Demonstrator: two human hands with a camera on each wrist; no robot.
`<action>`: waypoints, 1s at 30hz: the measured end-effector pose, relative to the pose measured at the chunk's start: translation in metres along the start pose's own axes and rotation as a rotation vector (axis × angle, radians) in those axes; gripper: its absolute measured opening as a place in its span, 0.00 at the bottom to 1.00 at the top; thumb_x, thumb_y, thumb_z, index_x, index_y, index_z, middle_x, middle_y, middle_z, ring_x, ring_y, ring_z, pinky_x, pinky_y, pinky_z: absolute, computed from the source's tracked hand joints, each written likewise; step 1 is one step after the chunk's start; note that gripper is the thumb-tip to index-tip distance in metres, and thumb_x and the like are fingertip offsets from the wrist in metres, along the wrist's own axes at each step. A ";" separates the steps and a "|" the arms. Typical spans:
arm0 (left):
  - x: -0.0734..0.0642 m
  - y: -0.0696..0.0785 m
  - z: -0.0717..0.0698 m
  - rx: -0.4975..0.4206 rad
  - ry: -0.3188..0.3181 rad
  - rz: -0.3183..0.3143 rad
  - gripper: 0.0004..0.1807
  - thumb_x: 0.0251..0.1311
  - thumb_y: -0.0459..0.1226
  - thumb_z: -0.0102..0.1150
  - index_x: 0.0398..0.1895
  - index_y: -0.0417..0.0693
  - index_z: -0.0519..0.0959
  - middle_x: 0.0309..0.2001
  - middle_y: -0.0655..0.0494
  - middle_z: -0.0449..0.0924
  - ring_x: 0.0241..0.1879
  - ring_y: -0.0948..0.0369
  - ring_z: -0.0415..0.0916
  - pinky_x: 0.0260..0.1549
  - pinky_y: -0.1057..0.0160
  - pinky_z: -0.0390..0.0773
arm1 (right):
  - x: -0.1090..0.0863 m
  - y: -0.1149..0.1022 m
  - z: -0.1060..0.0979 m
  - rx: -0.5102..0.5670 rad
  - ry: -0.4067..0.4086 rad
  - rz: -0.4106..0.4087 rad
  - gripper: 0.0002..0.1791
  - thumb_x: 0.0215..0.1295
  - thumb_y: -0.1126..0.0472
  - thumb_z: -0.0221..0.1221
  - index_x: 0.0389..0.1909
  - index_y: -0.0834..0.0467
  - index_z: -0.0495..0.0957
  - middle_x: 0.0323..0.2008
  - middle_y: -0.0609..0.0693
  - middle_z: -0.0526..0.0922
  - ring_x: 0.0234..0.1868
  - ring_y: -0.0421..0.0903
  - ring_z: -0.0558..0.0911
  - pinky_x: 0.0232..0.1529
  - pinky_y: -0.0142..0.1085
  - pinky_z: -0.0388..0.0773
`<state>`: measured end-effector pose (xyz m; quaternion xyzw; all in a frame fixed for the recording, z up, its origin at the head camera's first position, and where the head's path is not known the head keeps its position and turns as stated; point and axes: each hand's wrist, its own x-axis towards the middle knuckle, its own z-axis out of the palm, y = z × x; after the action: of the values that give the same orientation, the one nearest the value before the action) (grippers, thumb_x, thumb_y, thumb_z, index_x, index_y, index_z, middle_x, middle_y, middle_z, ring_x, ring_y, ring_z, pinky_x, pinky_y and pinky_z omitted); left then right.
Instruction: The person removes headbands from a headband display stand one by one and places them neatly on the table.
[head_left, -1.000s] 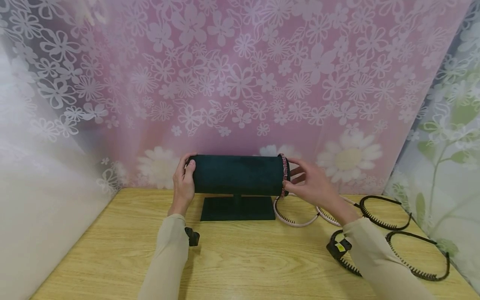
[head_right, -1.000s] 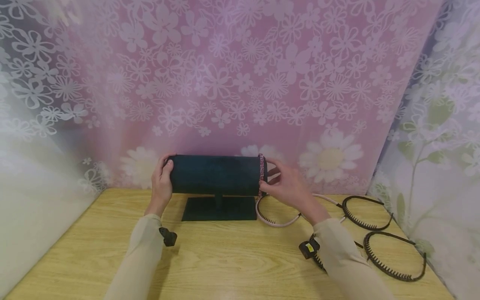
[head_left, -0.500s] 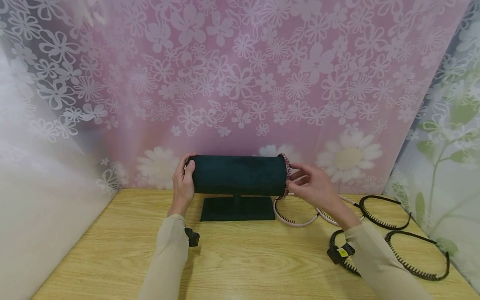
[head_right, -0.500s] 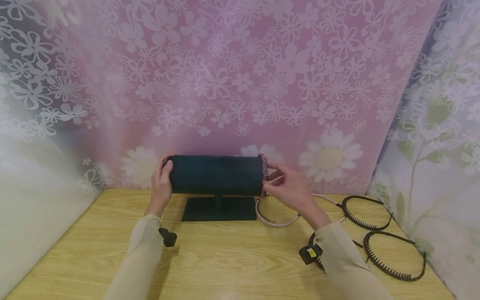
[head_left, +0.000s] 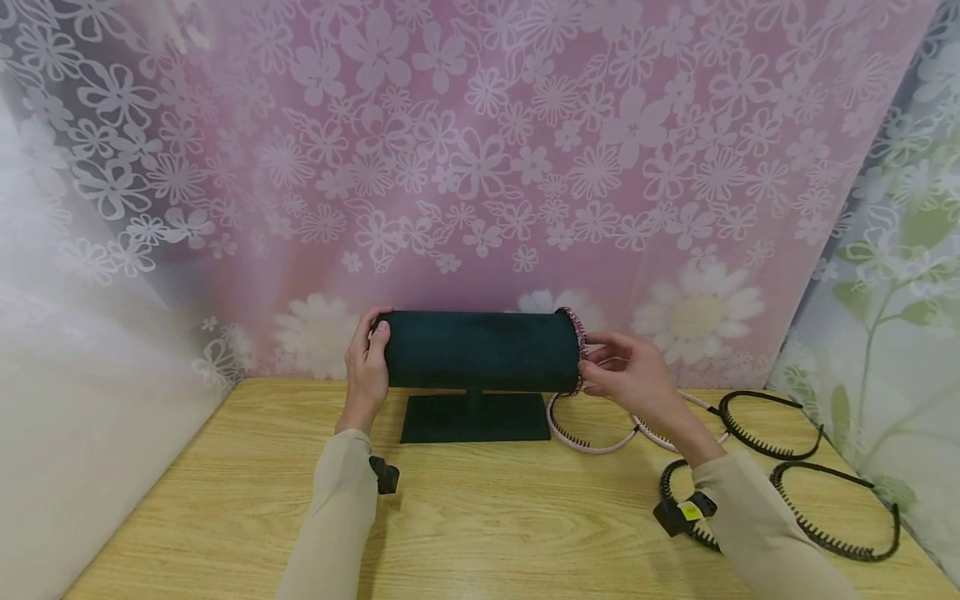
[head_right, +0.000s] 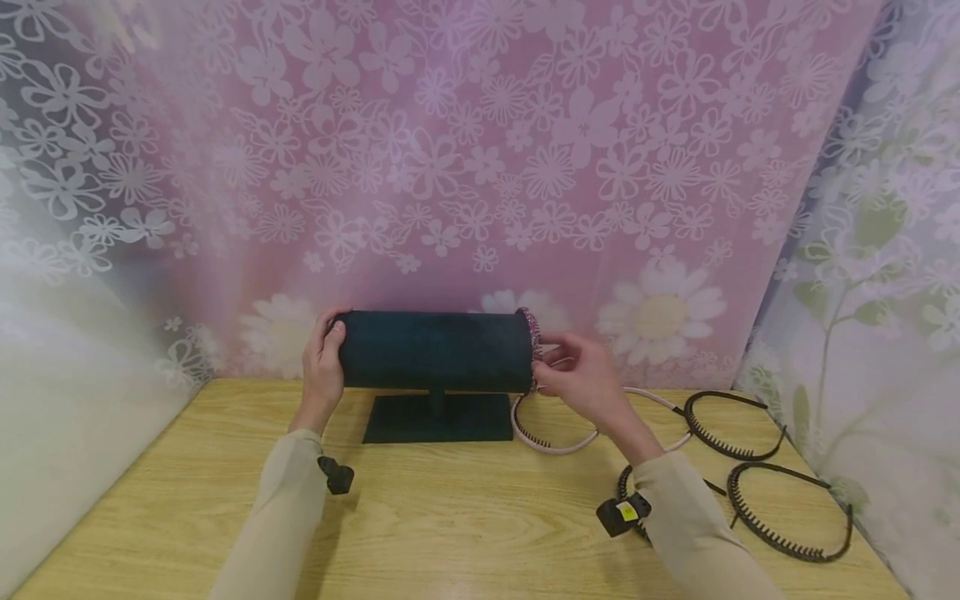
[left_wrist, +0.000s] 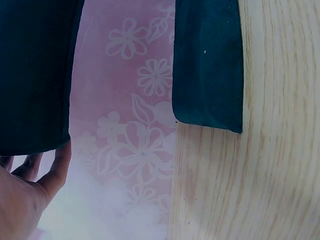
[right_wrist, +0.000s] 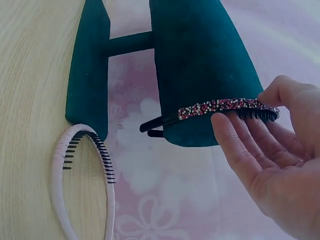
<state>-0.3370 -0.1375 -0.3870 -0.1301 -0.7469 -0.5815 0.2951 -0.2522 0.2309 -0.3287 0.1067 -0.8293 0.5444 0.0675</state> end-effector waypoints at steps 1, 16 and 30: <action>0.000 0.000 0.000 -0.001 0.000 0.002 0.23 0.80 0.51 0.40 0.68 0.54 0.74 0.66 0.56 0.74 0.63 0.55 0.71 0.67 0.46 0.65 | -0.001 0.000 0.000 0.018 -0.002 0.004 0.28 0.68 0.64 0.63 0.68 0.65 0.72 0.47 0.65 0.81 0.38 0.42 0.87 0.39 0.39 0.87; 0.000 0.000 0.001 -0.001 0.001 -0.001 0.23 0.80 0.51 0.40 0.68 0.55 0.74 0.67 0.58 0.74 0.64 0.55 0.71 0.68 0.46 0.65 | -0.003 0.011 -0.003 0.114 0.030 -0.018 0.25 0.69 0.67 0.62 0.65 0.68 0.71 0.41 0.51 0.80 0.38 0.39 0.86 0.41 0.42 0.87; 0.000 -0.001 0.001 -0.014 0.003 -0.004 0.23 0.80 0.51 0.40 0.68 0.55 0.74 0.66 0.57 0.75 0.63 0.56 0.71 0.68 0.47 0.65 | -0.021 0.013 -0.020 -0.037 0.077 -0.063 0.26 0.69 0.66 0.62 0.67 0.64 0.72 0.42 0.52 0.81 0.38 0.35 0.84 0.40 0.38 0.87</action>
<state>-0.3377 -0.1371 -0.3873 -0.1299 -0.7425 -0.5875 0.2943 -0.2357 0.2567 -0.3370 0.1103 -0.8321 0.5305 0.1186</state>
